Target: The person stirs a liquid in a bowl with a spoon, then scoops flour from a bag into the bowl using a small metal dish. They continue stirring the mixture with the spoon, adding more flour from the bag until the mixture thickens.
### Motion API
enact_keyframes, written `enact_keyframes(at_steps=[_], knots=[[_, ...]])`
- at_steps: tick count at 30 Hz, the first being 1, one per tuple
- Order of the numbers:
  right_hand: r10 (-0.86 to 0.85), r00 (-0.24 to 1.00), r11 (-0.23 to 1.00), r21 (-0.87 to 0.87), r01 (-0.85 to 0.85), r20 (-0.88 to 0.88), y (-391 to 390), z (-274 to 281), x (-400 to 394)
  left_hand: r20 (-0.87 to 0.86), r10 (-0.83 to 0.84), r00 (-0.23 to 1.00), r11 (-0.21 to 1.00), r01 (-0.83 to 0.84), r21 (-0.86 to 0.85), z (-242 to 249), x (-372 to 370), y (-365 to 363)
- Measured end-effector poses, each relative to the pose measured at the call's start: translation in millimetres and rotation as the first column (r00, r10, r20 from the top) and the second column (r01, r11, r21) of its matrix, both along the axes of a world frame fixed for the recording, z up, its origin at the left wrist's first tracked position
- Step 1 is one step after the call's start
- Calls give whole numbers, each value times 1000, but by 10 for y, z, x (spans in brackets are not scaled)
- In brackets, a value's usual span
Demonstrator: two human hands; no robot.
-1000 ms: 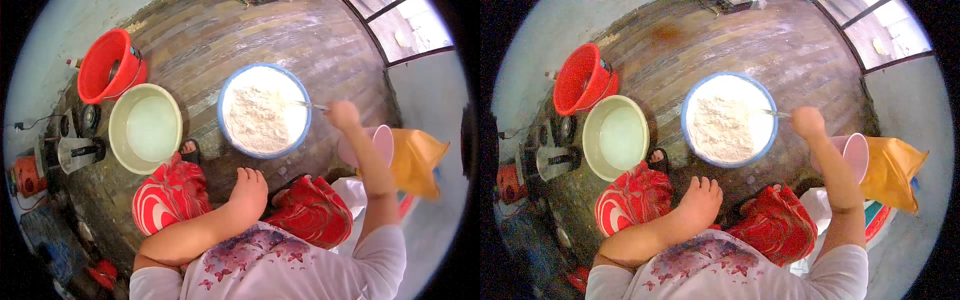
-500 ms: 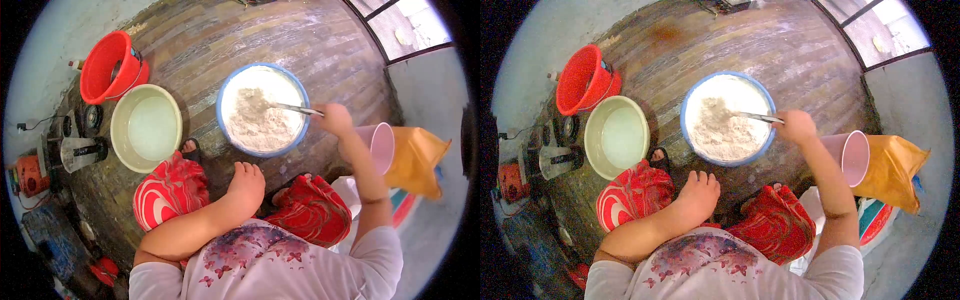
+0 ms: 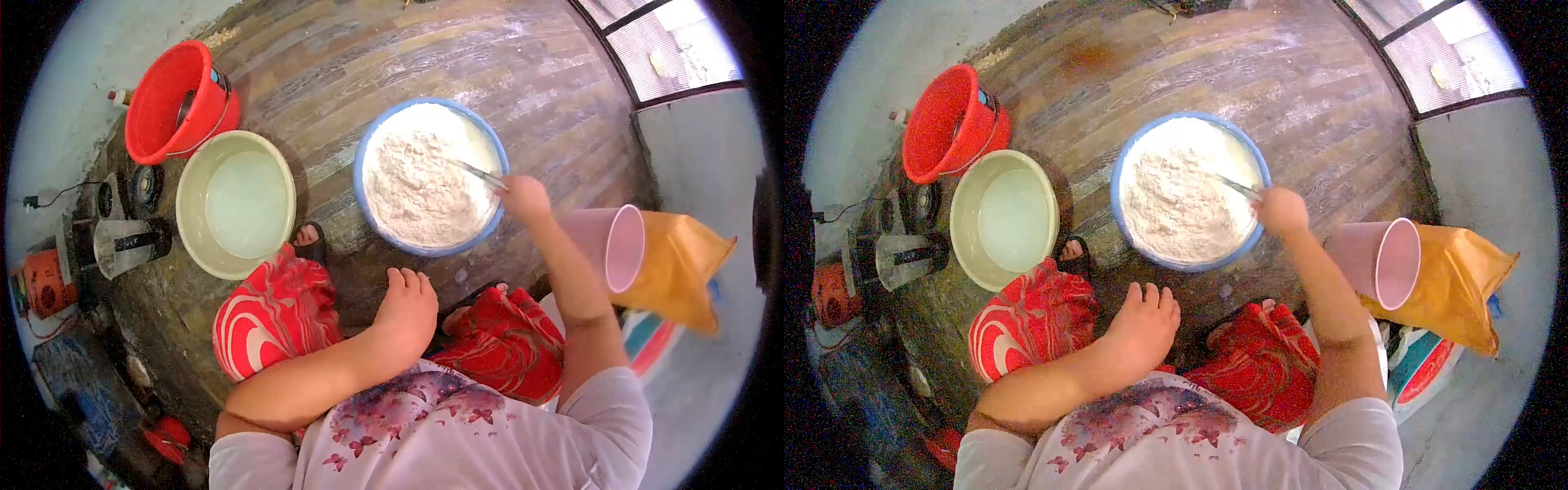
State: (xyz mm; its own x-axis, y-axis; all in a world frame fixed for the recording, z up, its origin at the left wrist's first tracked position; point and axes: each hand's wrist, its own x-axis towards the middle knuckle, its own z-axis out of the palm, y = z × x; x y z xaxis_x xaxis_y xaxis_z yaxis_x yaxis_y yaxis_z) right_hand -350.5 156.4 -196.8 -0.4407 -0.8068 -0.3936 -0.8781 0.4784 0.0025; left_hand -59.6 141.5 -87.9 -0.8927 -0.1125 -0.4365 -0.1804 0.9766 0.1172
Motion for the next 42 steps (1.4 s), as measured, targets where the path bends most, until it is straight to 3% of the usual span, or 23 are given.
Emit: enact_keyframes(at_steps=[2,4,8,11,13,14,16,21,24,25,29,32,35,39,42], knots=[[-9,999,998,-54,11,39,-30,56,145,16,-21,1000,1000,21,-6,-2,-20,1],[-85,985,996,24,82,153,-44,235,218,32,-18,999,1000,18,-17,-29,-26,-2],[-4,991,996,-90,16,131,172,697,141,16,25,1000,1000,-25,-3,-41,-19,-16],[-19,995,999,-33,22,97,260,1120,45,-72,38,997,999,-39,-23,-98,14,-8],[-35,999,999,36,36,-25,331,1209,-51,-96,26,995,998,-32,-57,-60,32,5],[-35,999,999,41,36,-24,342,1180,-97,-95,26,995,998,-31,-52,-30,17,3],[-18,997,995,101,26,-75,310,1075,-184,78,19,997,999,-21,26,57,-38,-8],[-9,998,991,133,17,-56,90,215,-130,-2,-4,1000,1000,4,-5,-32,-42,37],[-34,999,998,52,32,27,7,44,96,-24,-27,999,999,27,-25,-49,-35,49],[-18,997,1000,-24,20,75,-3,50,145,-42,-46,998,998,44,-39,-42,-36,45],[-72,985,997,15,70,159,25,444,225,49,-19,999,1000,20,-14,-9,-92,16],[-27,991,997,-67,36,134,234,781,106,103,23,994,999,-26,32,-37,-73,-24],[-61,998,998,-30,62,31,342,1157,35,13,17,1000,999,-16,-35,-70,-38,-8],[-65,998,995,79,66,-12,353,1054,-181,20,-31,999,999,32,-19,9,-30,14],[-69,996,986,148,77,-57,229,513,-222,-11,-36,999,999,36,-8,-62,-18,59]])
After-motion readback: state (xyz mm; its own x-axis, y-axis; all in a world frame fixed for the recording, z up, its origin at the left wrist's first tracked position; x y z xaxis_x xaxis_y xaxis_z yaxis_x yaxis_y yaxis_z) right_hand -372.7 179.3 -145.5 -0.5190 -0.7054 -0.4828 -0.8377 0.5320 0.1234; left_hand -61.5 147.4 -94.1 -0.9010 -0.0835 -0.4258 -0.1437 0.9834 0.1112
